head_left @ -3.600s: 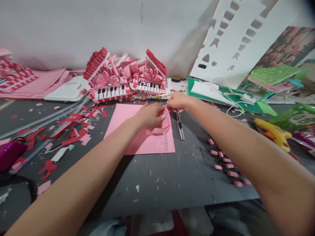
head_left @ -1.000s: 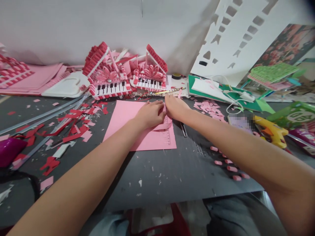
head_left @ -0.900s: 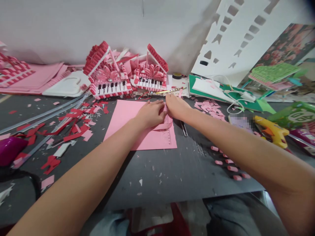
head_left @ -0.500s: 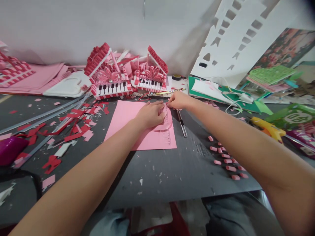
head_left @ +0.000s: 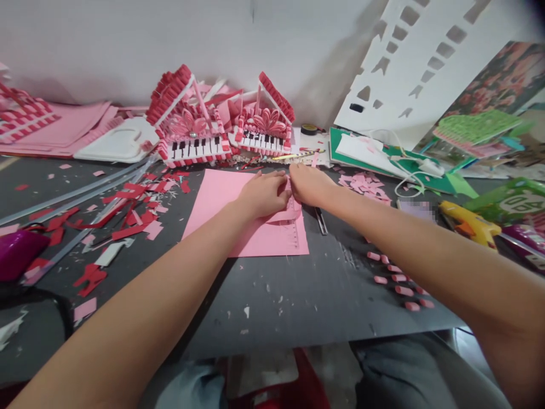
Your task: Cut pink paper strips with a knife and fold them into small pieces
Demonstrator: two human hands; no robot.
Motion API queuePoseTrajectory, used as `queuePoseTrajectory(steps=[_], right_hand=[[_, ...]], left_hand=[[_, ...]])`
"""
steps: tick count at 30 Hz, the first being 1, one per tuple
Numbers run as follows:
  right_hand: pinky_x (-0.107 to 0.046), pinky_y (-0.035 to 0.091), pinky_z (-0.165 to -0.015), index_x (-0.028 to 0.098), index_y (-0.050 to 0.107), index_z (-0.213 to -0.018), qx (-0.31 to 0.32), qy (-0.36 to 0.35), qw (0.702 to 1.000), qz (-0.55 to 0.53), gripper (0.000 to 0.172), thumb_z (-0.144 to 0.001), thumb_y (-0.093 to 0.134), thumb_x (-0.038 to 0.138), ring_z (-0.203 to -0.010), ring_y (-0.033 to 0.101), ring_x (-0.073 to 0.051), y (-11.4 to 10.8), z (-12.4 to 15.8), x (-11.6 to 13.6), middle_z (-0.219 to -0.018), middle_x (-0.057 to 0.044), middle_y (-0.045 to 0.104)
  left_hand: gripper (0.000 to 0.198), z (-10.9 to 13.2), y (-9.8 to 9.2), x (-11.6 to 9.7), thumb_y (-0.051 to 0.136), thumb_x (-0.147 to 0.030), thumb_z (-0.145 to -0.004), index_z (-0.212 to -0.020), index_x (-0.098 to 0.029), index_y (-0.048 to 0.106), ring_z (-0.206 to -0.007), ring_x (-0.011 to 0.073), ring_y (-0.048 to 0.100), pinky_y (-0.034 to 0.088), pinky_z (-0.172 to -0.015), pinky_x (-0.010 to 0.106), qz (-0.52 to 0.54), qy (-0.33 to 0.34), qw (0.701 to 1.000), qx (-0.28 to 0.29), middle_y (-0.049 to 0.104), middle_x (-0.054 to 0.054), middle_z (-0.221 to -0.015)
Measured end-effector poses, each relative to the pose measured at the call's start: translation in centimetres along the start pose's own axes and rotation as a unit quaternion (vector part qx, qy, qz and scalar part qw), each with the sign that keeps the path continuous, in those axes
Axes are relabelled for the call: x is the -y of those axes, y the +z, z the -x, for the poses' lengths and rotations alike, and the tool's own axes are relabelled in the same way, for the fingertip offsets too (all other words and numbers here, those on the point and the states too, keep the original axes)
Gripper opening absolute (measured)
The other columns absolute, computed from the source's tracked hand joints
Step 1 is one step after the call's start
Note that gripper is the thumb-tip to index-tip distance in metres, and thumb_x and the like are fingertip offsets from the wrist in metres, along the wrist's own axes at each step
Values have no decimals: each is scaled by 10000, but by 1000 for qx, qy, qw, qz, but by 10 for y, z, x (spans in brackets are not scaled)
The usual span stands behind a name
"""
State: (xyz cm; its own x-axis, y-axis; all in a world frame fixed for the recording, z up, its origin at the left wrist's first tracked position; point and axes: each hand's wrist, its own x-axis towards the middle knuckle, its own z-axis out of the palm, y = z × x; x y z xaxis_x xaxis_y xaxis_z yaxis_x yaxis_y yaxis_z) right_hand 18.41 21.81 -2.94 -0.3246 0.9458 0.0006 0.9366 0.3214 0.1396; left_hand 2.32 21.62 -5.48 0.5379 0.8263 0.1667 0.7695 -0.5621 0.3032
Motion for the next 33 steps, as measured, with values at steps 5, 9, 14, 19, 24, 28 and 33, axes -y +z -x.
queuePoseTrajectory(steps=[5,9,14,19,24,28,33], right_hand=[[-390,532,-898,29,576,-1337,-23,-14,1000,-12,359,-1003,477,114,-1177,697,-350,8,-1,-6,-1270,-275,684],[-345,517,-822,57,654,-1234,29,-6,999,-44,293,-993,516,150,-1099,719,-325,0,-11,-16,-1202,-253,734],[-345,502,-791,79,734,-1140,116,-8,993,-20,286,-984,509,164,-1070,731,-323,-17,-20,-20,-1181,-259,757],[-377,508,-817,76,648,-1300,58,-30,998,-6,368,-963,547,186,-1125,707,-349,-13,-9,-12,-1263,-255,719],[-383,500,-894,58,599,-1330,1,-54,998,12,365,-1014,471,187,-1181,679,-337,-1,0,-11,-1292,-247,692],[-347,485,-840,68,608,-1302,36,-38,998,-25,338,-1023,474,202,-1130,696,-311,-3,-8,-21,-1279,-247,709],[-336,486,-776,96,648,-1255,97,-28,995,-27,305,-985,539,189,-1059,719,-302,-12,-13,-23,-1223,-238,741]], left_hand=[[428,0,-1,-2,525,-345,-1001,-1377,-238,700,-1409,334,592,352,-1259,569,0,-5,1000,-1,555,91,-1614],[421,0,0,-1,534,-335,-1000,-1362,-202,703,-1426,304,582,375,-1256,487,-11,-4,1000,-2,546,106,-1620],[400,-1,2,1,532,-310,-1005,-1344,-208,718,-1411,305,594,386,-1247,477,-8,-1,1000,-10,589,107,-1581],[423,-2,1,0,558,-315,-994,-1380,-218,703,-1384,339,604,417,-1218,514,2,2,1000,-9,610,114,-1557],[427,-2,1,-1,536,-320,-1001,-1383,-214,697,-1386,349,597,432,-1202,525,9,3,1000,-2,570,113,-1597],[402,-3,1,1,541,-330,-986,-1328,-208,713,-1406,328,585,408,-1220,490,-5,2,1000,-5,571,102,-1598],[401,-3,1,2,532,-346,-985,-1315,-209,714,-1392,327,597,402,-1221,486,-15,-1,1000,-2,577,105,-1590]])
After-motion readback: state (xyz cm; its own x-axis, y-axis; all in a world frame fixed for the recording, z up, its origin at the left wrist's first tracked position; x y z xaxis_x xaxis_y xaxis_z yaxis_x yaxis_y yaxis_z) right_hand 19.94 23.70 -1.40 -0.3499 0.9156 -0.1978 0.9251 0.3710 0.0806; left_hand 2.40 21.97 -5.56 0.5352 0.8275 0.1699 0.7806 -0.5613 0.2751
